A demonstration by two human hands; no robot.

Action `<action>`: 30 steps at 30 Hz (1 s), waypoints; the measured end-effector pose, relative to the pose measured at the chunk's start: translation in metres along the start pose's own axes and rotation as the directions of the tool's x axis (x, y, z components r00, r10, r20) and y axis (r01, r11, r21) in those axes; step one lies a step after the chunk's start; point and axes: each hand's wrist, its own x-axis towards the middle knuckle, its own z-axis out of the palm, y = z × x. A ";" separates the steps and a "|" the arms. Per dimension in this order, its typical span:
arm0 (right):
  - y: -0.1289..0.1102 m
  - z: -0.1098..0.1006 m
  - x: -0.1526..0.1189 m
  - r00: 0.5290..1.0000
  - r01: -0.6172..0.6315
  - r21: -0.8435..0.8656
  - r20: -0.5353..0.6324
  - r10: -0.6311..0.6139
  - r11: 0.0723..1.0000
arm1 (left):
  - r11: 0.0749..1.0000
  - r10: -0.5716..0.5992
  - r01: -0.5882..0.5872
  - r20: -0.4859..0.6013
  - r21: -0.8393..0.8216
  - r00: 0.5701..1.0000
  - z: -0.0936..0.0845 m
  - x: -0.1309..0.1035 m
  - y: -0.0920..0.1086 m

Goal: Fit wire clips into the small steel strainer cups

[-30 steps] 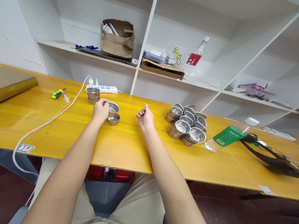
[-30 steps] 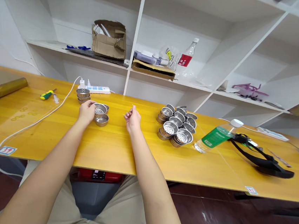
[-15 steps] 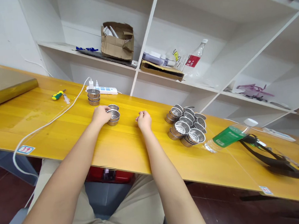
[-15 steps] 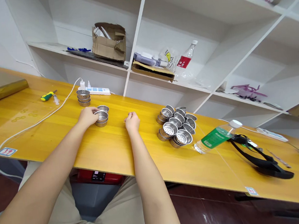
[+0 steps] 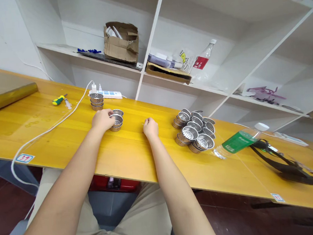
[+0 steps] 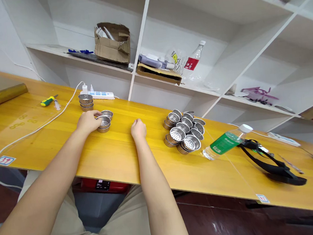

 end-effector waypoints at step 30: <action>0.005 0.002 0.001 0.994 -0.035 -0.189 0.093 0.054 0.981 | 0.951 0.297 -0.308 0.179 0.037 0.938 0.013 0.004 -0.015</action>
